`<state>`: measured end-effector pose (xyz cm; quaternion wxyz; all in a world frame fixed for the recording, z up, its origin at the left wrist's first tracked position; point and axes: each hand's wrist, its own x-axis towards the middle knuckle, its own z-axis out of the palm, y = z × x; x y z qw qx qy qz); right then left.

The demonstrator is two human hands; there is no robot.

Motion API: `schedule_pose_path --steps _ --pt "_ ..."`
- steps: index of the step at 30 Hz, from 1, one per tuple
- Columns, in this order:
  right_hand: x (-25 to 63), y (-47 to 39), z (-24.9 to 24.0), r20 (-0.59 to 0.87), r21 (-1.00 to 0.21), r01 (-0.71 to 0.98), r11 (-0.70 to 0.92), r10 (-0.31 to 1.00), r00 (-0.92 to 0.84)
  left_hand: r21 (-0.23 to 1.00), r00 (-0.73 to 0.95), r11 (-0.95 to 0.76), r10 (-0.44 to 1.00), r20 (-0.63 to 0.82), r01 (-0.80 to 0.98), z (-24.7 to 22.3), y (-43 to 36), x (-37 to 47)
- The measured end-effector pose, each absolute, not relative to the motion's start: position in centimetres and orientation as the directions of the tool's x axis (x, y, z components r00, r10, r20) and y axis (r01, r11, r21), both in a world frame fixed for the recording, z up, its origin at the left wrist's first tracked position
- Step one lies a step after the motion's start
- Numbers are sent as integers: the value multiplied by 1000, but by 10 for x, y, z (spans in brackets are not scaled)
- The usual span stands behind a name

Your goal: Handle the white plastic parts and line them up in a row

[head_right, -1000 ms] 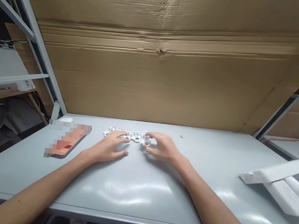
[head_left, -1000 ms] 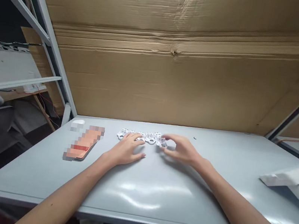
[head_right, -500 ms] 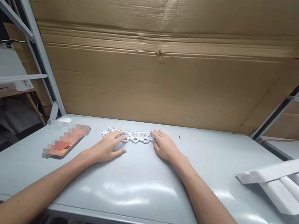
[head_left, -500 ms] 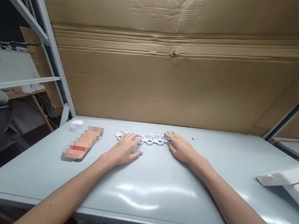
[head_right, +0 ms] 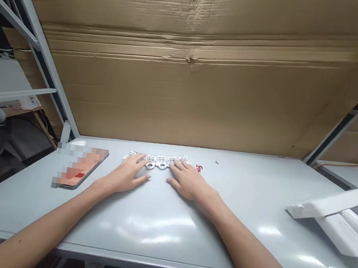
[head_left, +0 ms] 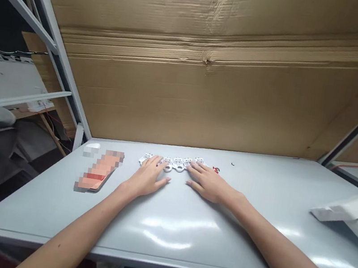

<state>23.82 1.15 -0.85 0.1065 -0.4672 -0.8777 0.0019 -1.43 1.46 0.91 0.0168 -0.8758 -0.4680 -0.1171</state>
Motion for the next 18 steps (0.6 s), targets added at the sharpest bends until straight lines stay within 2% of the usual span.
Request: schedule_pose_path --steps 5,10,18 --pt "236 5 -2 193 -91 823 561 820 -538 107 396 -407 912 105 907 18 8 -15" --pt "231 0 3 208 -72 825 561 817 -538 145 327 -322 945 -14 936 18 7 -16" --pt "225 0 0 215 -48 853 520 839 -500 117 380 -370 922 -78 922 13 10 -16"
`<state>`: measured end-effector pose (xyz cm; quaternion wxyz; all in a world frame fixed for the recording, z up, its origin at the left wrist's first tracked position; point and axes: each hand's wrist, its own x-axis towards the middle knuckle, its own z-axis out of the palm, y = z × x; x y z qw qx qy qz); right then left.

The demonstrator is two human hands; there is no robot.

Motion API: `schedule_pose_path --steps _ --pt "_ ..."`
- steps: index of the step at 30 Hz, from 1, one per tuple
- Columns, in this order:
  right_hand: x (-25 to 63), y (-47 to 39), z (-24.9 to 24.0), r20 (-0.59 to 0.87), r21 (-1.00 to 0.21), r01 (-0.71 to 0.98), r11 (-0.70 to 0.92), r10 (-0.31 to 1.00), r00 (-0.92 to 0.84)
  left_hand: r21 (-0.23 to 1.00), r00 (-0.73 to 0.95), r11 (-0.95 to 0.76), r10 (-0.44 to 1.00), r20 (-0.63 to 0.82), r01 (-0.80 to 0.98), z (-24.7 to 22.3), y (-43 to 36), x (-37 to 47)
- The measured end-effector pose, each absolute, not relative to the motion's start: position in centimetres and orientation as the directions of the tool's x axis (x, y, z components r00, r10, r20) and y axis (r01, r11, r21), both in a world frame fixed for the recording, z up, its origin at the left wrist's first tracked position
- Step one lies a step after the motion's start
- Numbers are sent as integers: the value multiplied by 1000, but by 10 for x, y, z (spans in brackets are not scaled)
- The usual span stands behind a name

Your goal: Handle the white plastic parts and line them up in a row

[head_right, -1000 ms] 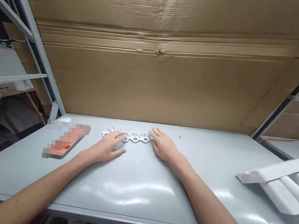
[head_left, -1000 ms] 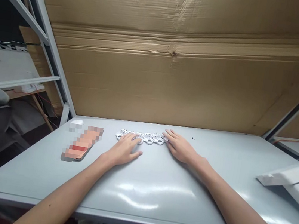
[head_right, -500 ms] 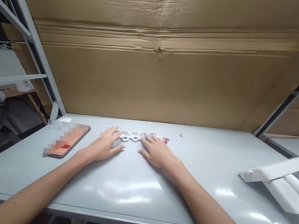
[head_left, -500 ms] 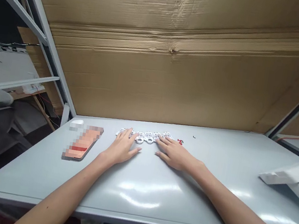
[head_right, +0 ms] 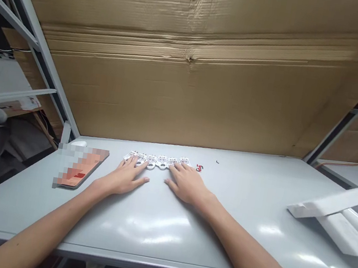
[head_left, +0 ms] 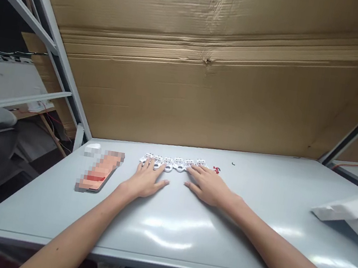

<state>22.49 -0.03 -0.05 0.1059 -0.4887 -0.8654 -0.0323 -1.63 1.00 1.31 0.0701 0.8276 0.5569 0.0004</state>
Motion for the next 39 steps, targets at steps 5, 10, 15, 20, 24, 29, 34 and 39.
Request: schedule_pose_path --steps 5,10,15,20,24,29,34,39 --pt "222 -1 -1 228 -55 857 512 842 -488 132 395 -389 918 -21 912 9 13 -16" --pt "218 -3 -1 251 -48 882 469 860 -444 170 352 -350 936 18 921 6 11 -11" --pt "215 -3 -5 190 -108 847 521 847 -497 196 349 -342 937 1 919 7 5 -8" --pt "215 -2 -7 170 -146 829 540 839 -516 182 356 -342 933 -50 922 8 0 -4" --pt "215 -2 -5 164 -143 828 542 838 -520 127 346 -338 937 -48 932 8 -1 1" --pt "215 -4 -4 161 -135 842 522 850 -501 123 344 -339 939 -21 933 7 0 4" --pt "214 -5 -5 113 -143 875 463 886 -450 147 343 -341 939 16 928 0 4 -1" --pt "215 -4 -4 95 -128 872 473 881 -464 167 349 -349 937 34 922 -6 8 -4"
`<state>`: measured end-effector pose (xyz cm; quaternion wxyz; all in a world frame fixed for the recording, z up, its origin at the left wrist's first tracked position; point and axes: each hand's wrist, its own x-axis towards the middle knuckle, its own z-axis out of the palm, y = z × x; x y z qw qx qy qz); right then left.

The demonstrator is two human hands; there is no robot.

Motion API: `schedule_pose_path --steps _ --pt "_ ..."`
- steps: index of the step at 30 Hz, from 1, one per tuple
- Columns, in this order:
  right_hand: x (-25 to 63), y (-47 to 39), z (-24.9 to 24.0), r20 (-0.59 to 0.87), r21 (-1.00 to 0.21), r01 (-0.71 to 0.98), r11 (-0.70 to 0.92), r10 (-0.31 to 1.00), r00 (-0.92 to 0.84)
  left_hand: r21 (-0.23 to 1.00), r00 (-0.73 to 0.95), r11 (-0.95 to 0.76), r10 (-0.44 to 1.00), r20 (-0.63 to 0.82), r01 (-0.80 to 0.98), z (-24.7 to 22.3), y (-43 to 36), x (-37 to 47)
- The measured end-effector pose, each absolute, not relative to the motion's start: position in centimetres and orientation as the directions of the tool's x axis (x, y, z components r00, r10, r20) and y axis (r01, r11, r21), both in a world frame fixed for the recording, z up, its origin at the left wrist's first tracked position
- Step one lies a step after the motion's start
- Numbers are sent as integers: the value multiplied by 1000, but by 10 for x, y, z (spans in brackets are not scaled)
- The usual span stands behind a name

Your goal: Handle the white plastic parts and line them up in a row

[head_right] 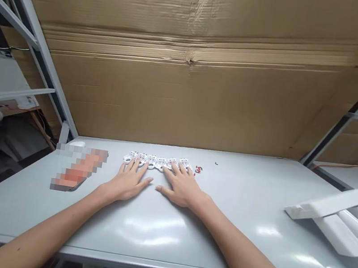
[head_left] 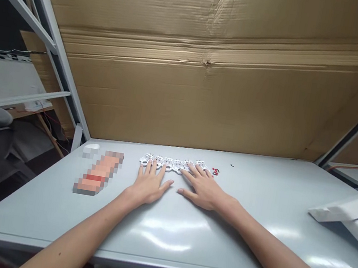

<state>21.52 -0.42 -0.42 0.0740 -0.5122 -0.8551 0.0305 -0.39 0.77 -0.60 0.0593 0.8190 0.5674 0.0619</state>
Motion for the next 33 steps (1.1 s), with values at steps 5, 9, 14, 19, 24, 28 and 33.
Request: schedule_pose_path --steps 5,9,14,19,24,28,33 --pt "217 -2 -3 106 -133 866 481 876 -470 174 340 -335 941 1 926 -5 9 -3" --pt "219 2 -4 122 -132 855 501 865 -487 189 353 -351 935 23 917 -6 12 -4" --pt "221 6 -8 140 -146 850 506 861 -489 191 349 -342 937 -1 920 -5 14 -4" --pt "220 6 -6 121 -156 852 500 865 -486 178 339 -328 940 -35 928 1 11 -1" --pt "218 2 -3 184 -133 819 558 826 -533 117 388 -387 922 20 914 6 4 0" --pt "219 -1 -1 276 -140 756 639 759 -590 79 507 -518 852 130 852 12 -1 -3" --pt "220 -5 5 325 -197 691 696 711 -624 53 654 -680 721 229 731 17 0 -6"
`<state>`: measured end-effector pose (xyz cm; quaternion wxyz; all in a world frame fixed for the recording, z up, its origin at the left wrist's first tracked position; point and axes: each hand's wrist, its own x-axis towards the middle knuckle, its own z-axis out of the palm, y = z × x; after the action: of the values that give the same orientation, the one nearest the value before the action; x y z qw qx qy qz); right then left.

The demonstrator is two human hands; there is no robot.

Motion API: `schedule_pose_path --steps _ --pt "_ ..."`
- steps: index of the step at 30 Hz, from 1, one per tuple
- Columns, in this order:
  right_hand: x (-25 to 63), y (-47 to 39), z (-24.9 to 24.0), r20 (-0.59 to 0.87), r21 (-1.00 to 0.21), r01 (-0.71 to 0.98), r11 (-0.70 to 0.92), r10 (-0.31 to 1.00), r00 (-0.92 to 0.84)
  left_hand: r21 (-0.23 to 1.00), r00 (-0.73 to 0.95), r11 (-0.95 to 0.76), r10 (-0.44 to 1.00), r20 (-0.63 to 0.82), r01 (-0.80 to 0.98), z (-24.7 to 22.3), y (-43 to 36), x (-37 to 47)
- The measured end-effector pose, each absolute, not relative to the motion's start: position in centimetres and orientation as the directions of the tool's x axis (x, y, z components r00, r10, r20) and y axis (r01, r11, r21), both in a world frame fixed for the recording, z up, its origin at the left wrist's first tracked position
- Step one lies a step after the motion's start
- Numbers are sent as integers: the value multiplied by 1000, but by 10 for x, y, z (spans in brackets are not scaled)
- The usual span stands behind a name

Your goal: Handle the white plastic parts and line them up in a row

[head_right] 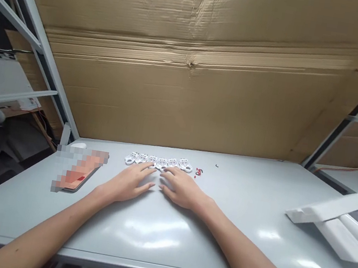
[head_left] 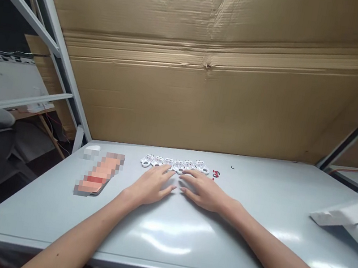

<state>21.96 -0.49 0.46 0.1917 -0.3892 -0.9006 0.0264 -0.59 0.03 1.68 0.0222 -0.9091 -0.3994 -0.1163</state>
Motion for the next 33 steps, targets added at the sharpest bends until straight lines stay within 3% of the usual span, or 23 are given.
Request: schedule_pose_path --steps 7,21,29,33 --pt "216 -16 13 187 -260 666 699 713 -676 124 768 -784 620 157 608 18 4 -8" --pt "217 -22 6 36 -266 732 628 765 -643 229 752 -730 659 -12 644 21 3 -19" --pt "218 -22 11 15 -269 737 620 767 -641 234 739 -758 649 178 609 25 9 -18" --pt "219 -21 10 38 -268 729 629 763 -645 197 559 -658 733 387 726 17 25 -26"
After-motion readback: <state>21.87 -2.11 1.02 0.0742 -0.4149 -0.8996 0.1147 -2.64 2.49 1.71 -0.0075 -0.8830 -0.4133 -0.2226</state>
